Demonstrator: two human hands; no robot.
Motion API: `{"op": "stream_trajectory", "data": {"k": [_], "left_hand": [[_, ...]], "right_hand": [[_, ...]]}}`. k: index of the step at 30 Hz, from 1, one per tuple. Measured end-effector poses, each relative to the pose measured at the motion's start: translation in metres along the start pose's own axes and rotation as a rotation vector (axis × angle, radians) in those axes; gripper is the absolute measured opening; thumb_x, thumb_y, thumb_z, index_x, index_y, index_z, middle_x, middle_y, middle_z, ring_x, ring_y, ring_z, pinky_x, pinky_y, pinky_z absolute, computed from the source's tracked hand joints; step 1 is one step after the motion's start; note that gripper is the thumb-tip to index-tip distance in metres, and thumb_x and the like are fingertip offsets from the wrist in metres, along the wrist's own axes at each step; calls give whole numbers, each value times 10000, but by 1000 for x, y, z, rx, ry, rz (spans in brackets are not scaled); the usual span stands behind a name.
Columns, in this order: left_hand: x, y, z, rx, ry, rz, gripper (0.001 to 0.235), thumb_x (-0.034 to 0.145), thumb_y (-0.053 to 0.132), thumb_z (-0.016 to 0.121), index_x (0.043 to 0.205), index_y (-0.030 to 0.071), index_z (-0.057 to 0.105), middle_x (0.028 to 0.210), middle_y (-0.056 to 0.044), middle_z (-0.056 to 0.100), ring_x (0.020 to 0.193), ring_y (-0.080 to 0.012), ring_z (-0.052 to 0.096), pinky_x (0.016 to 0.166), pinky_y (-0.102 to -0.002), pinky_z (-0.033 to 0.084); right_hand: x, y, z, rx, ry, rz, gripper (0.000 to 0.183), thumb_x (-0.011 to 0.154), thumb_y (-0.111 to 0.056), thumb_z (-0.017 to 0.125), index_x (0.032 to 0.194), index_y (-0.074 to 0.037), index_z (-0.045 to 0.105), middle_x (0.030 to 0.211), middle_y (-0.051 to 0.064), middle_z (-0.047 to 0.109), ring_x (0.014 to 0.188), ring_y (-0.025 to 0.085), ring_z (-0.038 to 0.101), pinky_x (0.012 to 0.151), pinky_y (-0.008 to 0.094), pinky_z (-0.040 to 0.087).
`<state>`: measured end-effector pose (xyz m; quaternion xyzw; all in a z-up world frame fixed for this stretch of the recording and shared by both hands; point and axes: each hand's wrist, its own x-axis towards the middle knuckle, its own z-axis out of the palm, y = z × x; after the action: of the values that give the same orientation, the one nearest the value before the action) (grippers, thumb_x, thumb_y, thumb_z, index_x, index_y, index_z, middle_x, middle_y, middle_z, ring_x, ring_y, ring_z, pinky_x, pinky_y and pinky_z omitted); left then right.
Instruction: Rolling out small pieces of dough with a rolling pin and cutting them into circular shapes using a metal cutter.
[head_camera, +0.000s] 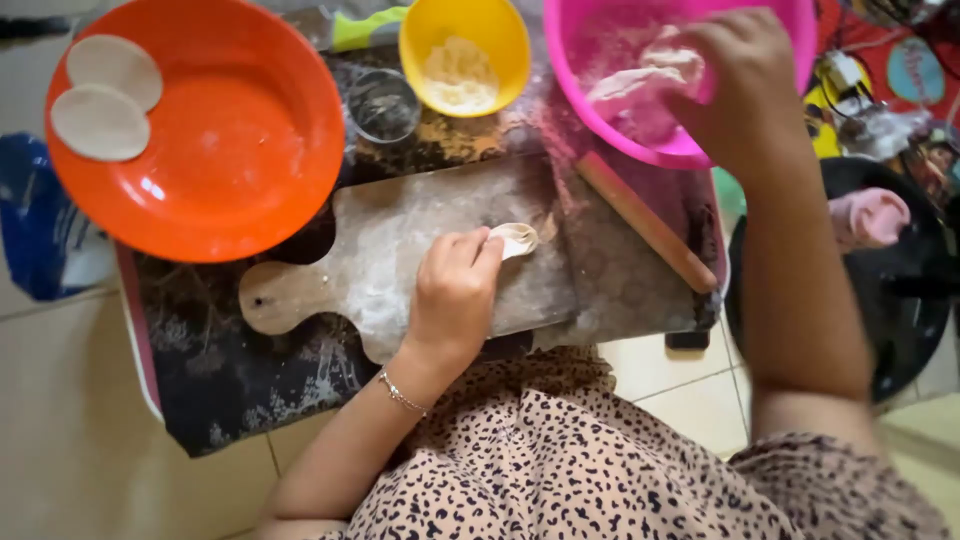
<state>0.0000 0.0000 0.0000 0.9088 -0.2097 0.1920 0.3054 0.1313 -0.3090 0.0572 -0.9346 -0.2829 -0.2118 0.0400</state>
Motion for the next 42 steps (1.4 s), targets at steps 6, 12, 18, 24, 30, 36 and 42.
{"op": "stream_trajectory", "data": {"k": [6, 12, 18, 24, 30, 36, 42], "left_hand": [[-1, -14, -2, -139, -35, -104, 276, 859, -90, 669, 1129, -31, 678, 1058, -162, 744, 963, -260, 712, 931, -327, 599], [-2, -17, -24, -126, -33, -223, 416, 836, 22, 725, 1239, -36, 640, 1212, -168, 697, 1047, -289, 668, 933, -376, 552], [-5, -17, -39, -192, -8, -244, 452, 832, 86, 766, 1251, -23, 638, 1274, -179, 671, 1103, -314, 656, 949, -392, 534], [4, -18, -65, -621, 59, -518, 300, 948, 156, 636, 1199, -9, 645, 1147, -131, 702, 937, -199, 712, 805, -294, 593], [9, -39, -25, -1382, -142, -770, 476, 906, 224, 747, 1327, 36, 625, 1158, -195, 664, 951, -263, 717, 755, -392, 668], [17, -33, -48, -1015, -97, -799, 450, 758, 191, 891, 1186, 157, 760, 1034, -87, 741, 886, -90, 658, 758, -262, 615], [14, -28, -37, -1035, -106, -767, 406, 787, 205, 871, 1169, 150, 747, 1097, -133, 746, 917, -134, 696, 800, -301, 624]], "right_hand": [[-17, 54, 82, -137, -289, 38, 368, 948, -376, 778, 1165, -78, 772, 1580, 140, 632, 1595, 424, 356, 1204, 758, 33], [10, 32, 36, 92, -132, -58, 312, 768, -68, 840, 1035, -17, 685, 941, 84, 742, 947, 295, 700, 932, 421, 528], [5, 4, 1, 373, -107, 292, 450, 834, -3, 895, 1243, 104, 743, 942, 179, 744, 691, 215, 631, 613, 327, 509], [-8, -128, -26, 826, 87, 288, 26, 977, 40, 684, 970, 45, 659, 945, 206, 743, 816, 236, 753, 648, 252, 646], [-17, -171, 37, 1374, -94, 465, 437, 745, 7, 901, 1148, 19, 731, 1032, 134, 693, 878, 171, 687, 704, 288, 621], [-5, -162, 42, 1218, -347, 415, 598, 972, -539, 530, 1413, -137, 559, 829, 66, 711, 748, 149, 708, 651, 346, 581], [1, -183, 39, 822, -177, 397, 385, 1065, -460, 498, 889, -143, 625, 657, 127, 587, 632, 319, 602, 630, 402, 504]]}}
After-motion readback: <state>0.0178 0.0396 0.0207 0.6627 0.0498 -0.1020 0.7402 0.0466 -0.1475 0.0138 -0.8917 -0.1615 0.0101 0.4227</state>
